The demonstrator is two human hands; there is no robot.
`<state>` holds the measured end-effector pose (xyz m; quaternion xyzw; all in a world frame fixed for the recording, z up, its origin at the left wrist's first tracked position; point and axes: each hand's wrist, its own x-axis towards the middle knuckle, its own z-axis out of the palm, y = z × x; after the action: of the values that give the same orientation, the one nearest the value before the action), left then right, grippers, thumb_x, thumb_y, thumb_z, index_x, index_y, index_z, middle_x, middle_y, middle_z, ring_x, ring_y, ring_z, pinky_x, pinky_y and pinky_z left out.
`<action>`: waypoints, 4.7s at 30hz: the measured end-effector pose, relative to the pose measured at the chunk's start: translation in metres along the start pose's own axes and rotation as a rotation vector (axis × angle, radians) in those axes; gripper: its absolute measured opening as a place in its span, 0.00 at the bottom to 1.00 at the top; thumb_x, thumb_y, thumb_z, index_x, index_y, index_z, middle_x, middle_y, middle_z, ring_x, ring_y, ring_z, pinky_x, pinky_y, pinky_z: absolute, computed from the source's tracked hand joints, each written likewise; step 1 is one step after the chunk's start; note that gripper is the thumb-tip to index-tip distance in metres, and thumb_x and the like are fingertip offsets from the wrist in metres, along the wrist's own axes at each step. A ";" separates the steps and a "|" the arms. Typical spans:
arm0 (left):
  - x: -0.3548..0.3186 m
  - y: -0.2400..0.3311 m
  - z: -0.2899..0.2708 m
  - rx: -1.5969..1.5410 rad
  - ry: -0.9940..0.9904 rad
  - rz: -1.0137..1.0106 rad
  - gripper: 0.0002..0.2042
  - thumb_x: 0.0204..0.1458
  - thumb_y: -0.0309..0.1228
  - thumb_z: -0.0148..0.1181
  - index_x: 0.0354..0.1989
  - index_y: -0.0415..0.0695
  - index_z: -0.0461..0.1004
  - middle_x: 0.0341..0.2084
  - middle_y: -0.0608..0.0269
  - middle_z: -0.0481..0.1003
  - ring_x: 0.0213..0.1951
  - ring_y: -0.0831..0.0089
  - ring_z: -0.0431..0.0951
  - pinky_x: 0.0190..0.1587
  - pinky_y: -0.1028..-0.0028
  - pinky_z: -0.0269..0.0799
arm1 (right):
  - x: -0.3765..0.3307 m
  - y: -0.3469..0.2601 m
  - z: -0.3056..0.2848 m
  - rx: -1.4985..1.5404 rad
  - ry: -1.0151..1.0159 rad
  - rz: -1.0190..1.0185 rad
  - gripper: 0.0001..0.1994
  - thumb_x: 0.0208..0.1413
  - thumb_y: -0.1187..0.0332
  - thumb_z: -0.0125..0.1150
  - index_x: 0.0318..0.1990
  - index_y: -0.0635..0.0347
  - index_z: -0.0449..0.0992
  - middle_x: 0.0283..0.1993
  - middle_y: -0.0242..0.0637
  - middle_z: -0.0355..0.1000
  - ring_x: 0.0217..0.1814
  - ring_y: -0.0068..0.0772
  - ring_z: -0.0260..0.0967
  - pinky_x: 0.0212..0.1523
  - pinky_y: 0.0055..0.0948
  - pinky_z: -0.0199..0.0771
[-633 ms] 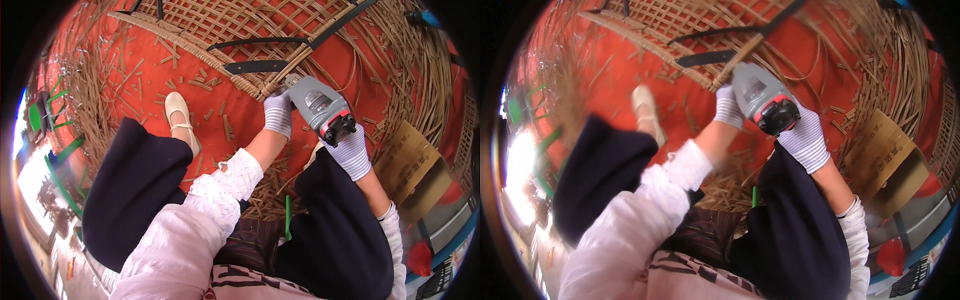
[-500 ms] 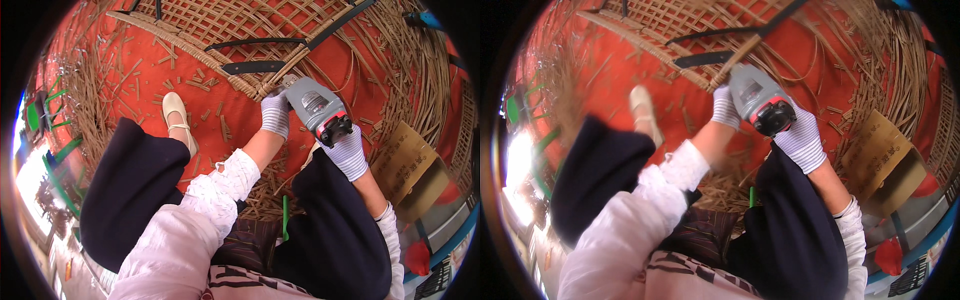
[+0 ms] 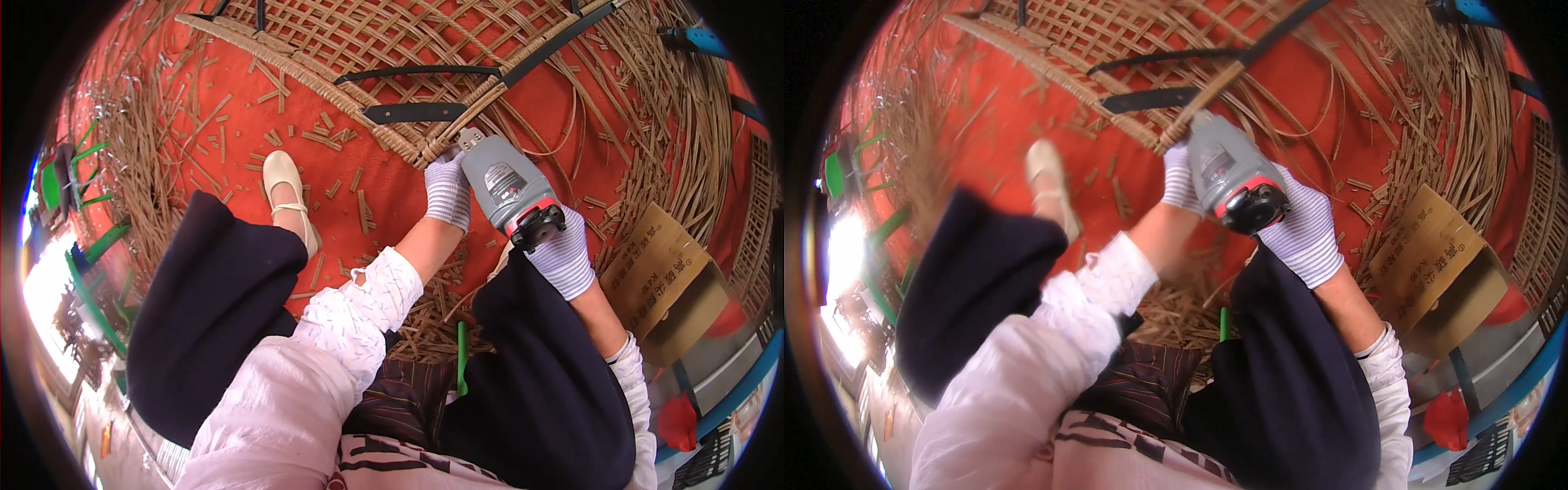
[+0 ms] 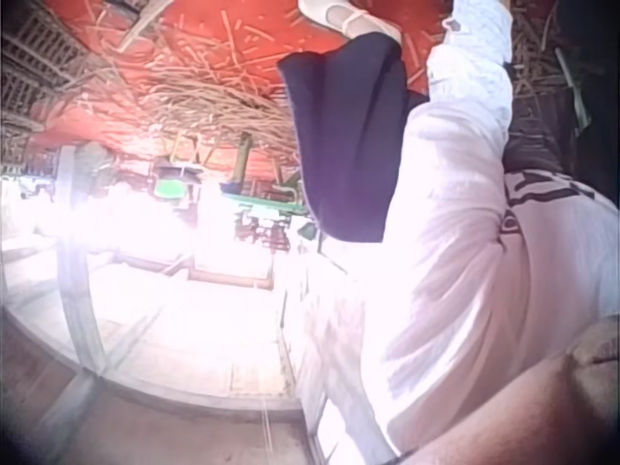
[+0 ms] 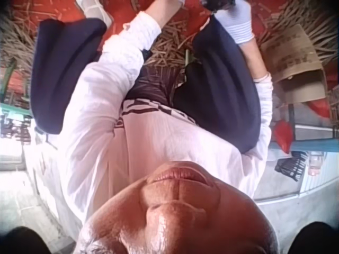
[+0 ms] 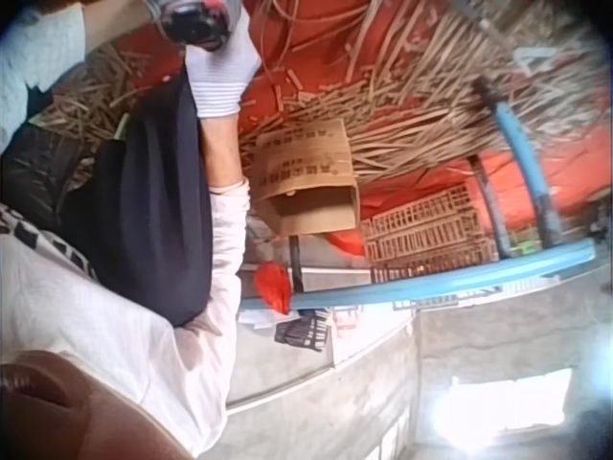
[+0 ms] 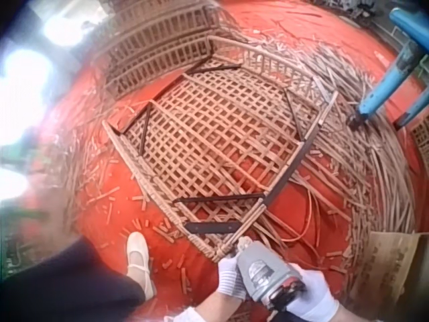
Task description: Weaving bamboo strips onto a furniture frame to complete the seat or backrest.
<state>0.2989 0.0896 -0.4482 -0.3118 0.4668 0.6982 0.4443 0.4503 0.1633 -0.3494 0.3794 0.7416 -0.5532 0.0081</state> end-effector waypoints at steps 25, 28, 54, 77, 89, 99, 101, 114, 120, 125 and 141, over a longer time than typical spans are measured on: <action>-0.002 0.001 -0.012 0.056 0.015 -0.089 0.11 0.57 0.24 0.59 0.47 0.34 0.76 0.38 0.59 0.79 0.37 0.72 0.78 0.41 0.74 0.75 | -0.002 -0.007 0.011 -0.134 0.059 0.024 0.23 0.50 0.68 0.66 0.55 0.58 0.71 0.36 0.50 0.77 0.40 0.55 0.76 0.40 0.40 0.79; -0.007 0.002 -0.010 0.061 -0.035 -0.028 0.11 0.56 0.23 0.59 0.46 0.33 0.76 0.37 0.57 0.79 0.37 0.71 0.79 0.41 0.75 0.76 | -0.002 -0.012 0.009 -0.212 0.041 0.038 0.23 0.50 0.67 0.66 0.54 0.62 0.71 0.36 0.50 0.77 0.41 0.55 0.76 0.40 0.41 0.78; -0.018 0.013 -0.005 0.100 -0.044 -0.059 0.10 0.56 0.26 0.60 0.41 0.31 0.78 0.33 0.59 0.80 0.32 0.78 0.76 0.36 0.78 0.74 | 0.004 -0.056 0.008 -0.304 0.029 0.150 0.19 0.51 0.67 0.65 0.52 0.55 0.72 0.37 0.50 0.77 0.42 0.55 0.75 0.41 0.41 0.77; -0.020 0.007 0.002 0.269 -0.073 0.065 0.10 0.58 0.28 0.57 0.41 0.34 0.80 0.28 0.65 0.78 0.30 0.80 0.73 0.34 0.78 0.70 | 0.002 -0.053 0.006 -0.376 0.067 0.108 0.23 0.48 0.68 0.69 0.53 0.58 0.73 0.38 0.50 0.78 0.43 0.51 0.77 0.43 0.36 0.78; -0.024 0.012 0.009 0.268 -0.048 0.117 0.08 0.58 0.27 0.58 0.39 0.35 0.79 0.27 0.67 0.76 0.27 0.81 0.70 0.31 0.79 0.67 | 0.004 -0.056 0.000 -0.280 0.089 0.063 0.10 0.48 0.70 0.69 0.39 0.61 0.81 0.34 0.43 0.80 0.37 0.41 0.80 0.37 0.34 0.79; -0.011 0.006 0.000 0.216 -0.048 0.065 0.13 0.58 0.28 0.60 0.46 0.32 0.78 0.35 0.61 0.80 0.34 0.79 0.76 0.40 0.78 0.73 | 0.002 -0.052 0.000 -0.247 0.047 0.052 0.17 0.48 0.70 0.67 0.47 0.60 0.76 0.36 0.49 0.78 0.41 0.51 0.78 0.41 0.36 0.77; -0.012 0.005 0.000 0.216 -0.046 0.061 0.13 0.58 0.28 0.60 0.46 0.31 0.78 0.35 0.61 0.80 0.34 0.79 0.76 0.40 0.78 0.73 | 0.002 -0.053 0.000 -0.233 0.040 0.081 0.17 0.48 0.71 0.67 0.48 0.59 0.76 0.36 0.50 0.78 0.41 0.51 0.78 0.41 0.36 0.78; -0.017 0.008 0.005 0.177 -0.028 0.055 0.14 0.59 0.29 0.59 0.47 0.31 0.78 0.35 0.61 0.80 0.33 0.79 0.76 0.38 0.78 0.73 | 0.009 -0.062 -0.002 -0.311 0.018 0.136 0.23 0.48 0.65 0.70 0.53 0.56 0.74 0.37 0.50 0.78 0.42 0.53 0.76 0.42 0.38 0.78; -0.003 -0.001 -0.008 0.219 -0.039 0.109 0.14 0.58 0.30 0.58 0.45 0.31 0.79 0.32 0.60 0.81 0.32 0.80 0.76 0.37 0.78 0.72 | 0.014 -0.077 0.000 -0.384 0.001 0.120 0.26 0.48 0.64 0.69 0.57 0.54 0.72 0.38 0.51 0.78 0.44 0.54 0.76 0.44 0.40 0.78; -0.005 -0.003 -0.005 0.295 -0.035 0.095 0.14 0.57 0.31 0.57 0.43 0.31 0.80 0.29 0.61 0.80 0.31 0.81 0.75 0.35 0.77 0.72 | 0.016 -0.081 -0.001 -0.481 0.014 0.154 0.11 0.49 0.70 0.65 0.41 0.62 0.79 0.35 0.48 0.79 0.40 0.48 0.79 0.41 0.37 0.79; 0.008 -0.012 -0.026 0.354 -0.034 0.138 0.14 0.59 0.32 0.56 0.44 0.34 0.80 0.25 0.63 0.79 0.27 0.79 0.73 0.34 0.75 0.71 | 0.027 -0.095 0.007 -0.521 -0.025 0.252 0.21 0.49 0.64 0.65 0.53 0.51 0.75 0.38 0.52 0.77 0.44 0.56 0.75 0.46 0.44 0.77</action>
<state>0.3067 0.0703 -0.4690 -0.1840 0.5949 0.6393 0.4511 0.3744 0.1631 -0.2861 0.4466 0.8056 -0.3435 0.1830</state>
